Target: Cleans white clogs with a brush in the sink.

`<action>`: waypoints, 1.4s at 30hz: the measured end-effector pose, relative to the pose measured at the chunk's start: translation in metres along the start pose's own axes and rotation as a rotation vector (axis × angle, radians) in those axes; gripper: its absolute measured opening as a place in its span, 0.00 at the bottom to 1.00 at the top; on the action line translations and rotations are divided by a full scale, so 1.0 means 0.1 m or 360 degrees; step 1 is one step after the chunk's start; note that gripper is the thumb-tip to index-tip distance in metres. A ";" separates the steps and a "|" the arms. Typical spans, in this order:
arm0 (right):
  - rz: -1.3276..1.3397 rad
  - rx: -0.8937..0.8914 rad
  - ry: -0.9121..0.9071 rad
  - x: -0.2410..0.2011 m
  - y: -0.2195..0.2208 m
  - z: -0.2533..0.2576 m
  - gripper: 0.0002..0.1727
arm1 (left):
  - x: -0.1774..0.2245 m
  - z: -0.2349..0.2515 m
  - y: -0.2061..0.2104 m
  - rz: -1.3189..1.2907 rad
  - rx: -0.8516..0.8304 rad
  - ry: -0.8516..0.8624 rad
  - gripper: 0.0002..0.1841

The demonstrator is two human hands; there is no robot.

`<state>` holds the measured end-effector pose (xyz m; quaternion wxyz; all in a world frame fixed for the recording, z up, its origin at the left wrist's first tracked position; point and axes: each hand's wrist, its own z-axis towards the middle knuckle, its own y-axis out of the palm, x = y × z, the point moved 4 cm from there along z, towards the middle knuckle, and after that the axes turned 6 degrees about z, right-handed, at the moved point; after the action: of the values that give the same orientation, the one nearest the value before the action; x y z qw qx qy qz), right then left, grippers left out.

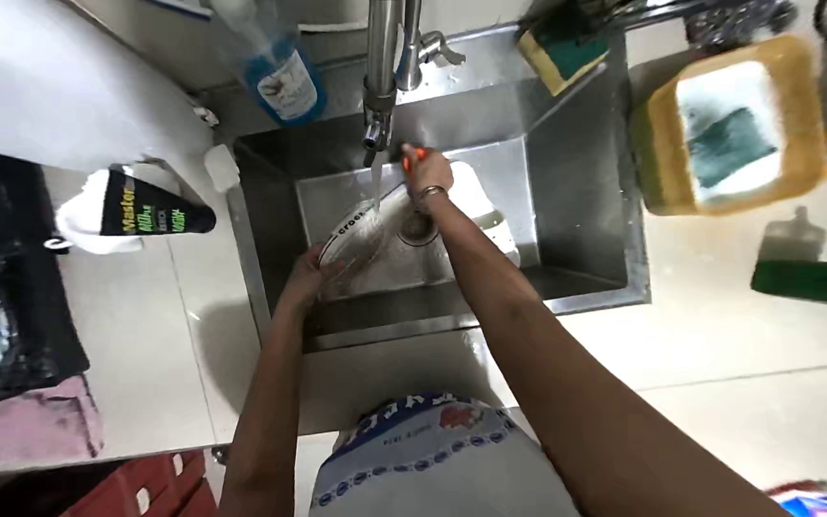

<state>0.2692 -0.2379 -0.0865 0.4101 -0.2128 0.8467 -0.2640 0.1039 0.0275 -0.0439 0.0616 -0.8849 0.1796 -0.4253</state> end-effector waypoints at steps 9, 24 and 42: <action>0.1611 -0.0344 0.0096 0.46 -0.03 -0.23 0.40 | -0.06 -0.28 0.07 0.0213 -0.0026 0.0247 0.20; 0.1622 0.0411 -0.1192 -0.36 -0.89 -0.76 0.18 | 1.55 0.24 0.61 0.0582 0.0266 0.0920 0.33; -0.0186 0.0878 -0.2144 -0.32 -0.67 -1.51 0.22 | 1.17 0.18 1.10 0.0273 0.0589 0.0755 0.20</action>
<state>0.1751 -0.2300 0.0531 0.8660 -0.2629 0.3005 -0.3010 0.1556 -0.1186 0.0012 0.2137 -0.7163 0.1824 -0.6387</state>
